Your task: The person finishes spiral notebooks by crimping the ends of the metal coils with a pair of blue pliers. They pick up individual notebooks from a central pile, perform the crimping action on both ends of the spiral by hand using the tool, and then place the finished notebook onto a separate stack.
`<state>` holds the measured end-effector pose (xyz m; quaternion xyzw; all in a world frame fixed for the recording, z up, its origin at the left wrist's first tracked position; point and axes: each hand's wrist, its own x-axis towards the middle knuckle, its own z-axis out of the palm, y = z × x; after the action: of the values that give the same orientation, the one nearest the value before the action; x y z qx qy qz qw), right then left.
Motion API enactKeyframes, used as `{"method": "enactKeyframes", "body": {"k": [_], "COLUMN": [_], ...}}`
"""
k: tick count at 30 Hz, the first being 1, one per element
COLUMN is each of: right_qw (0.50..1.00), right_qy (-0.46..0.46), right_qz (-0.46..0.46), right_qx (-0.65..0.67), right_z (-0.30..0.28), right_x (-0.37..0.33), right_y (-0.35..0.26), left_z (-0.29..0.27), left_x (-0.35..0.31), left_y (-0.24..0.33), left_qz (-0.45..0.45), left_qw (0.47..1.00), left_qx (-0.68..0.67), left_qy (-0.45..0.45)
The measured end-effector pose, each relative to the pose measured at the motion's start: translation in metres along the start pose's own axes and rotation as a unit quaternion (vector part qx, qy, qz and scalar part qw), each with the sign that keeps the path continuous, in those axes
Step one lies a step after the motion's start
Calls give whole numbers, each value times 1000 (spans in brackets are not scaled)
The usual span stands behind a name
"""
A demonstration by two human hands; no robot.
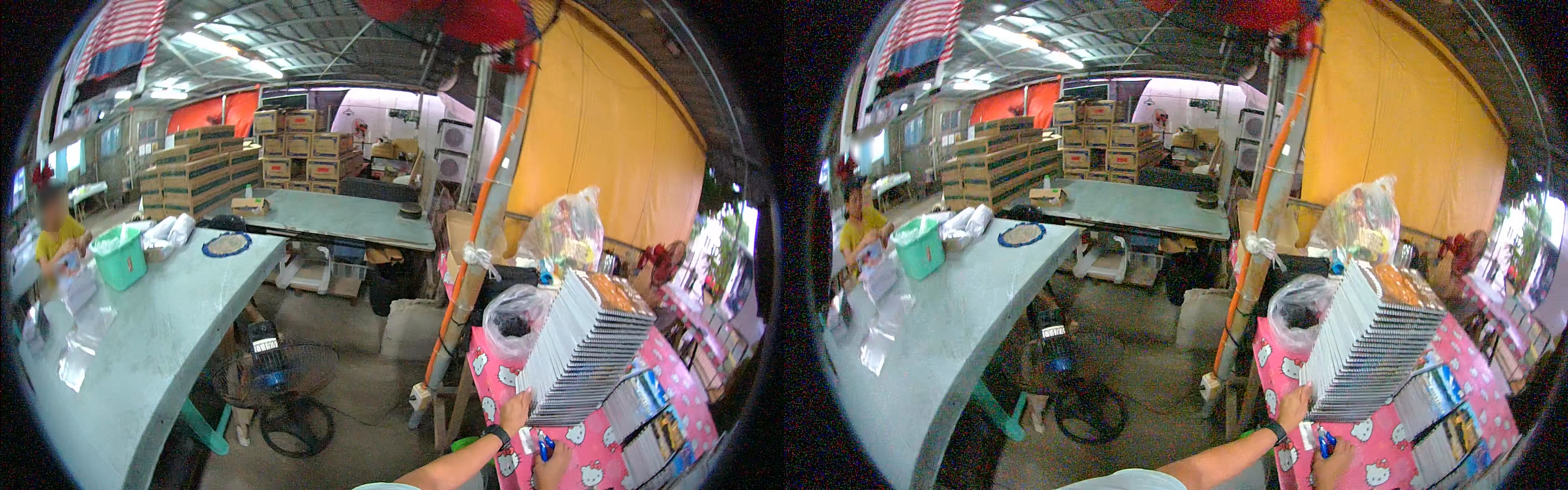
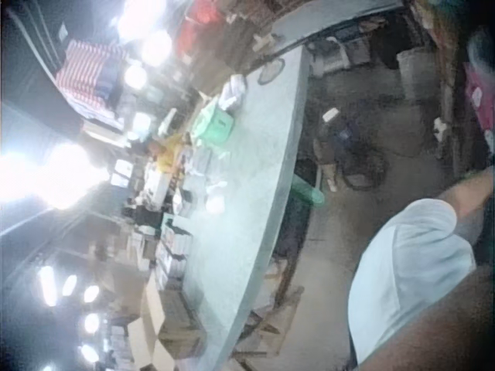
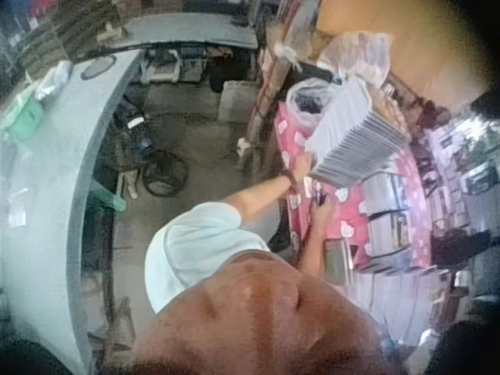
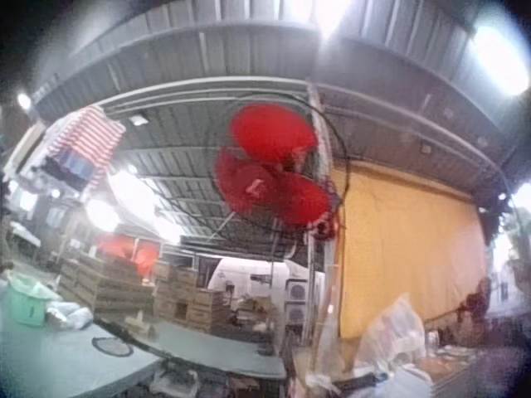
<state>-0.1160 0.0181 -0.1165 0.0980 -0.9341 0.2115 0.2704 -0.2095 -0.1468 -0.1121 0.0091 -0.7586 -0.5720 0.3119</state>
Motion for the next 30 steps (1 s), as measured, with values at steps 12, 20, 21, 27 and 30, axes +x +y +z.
{"method": "enactKeyframes", "body": {"k": [12, 20, 21, 27, 30], "right_qw": [995, 991, 991, 989, 984], "right_qy": [-43, -64, -62, -74, -94], "right_qz": [46, 65, 59, 60, 92], "right_qx": [82, 98, 103, 112, 117], "right_z": [-9, -23, -22, -24, -30], "right_x": [-7, -2, -3, 0, 4], "right_y": [0, -11, -10, -15, -19], "left_z": [-8, -3, -3, -8, -7], "left_x": [-8, -7, -8, -6, -6], "left_y": [10, 7, 6, 7, 11], "left_qz": [-63, -89, -81, -136, -163], "left_qw": [997, 993, 994, 988, 984], "left_qx": [-46, -77, -73, -77, -74], "left_qy": [27, 22, 28, 7, -8]}}
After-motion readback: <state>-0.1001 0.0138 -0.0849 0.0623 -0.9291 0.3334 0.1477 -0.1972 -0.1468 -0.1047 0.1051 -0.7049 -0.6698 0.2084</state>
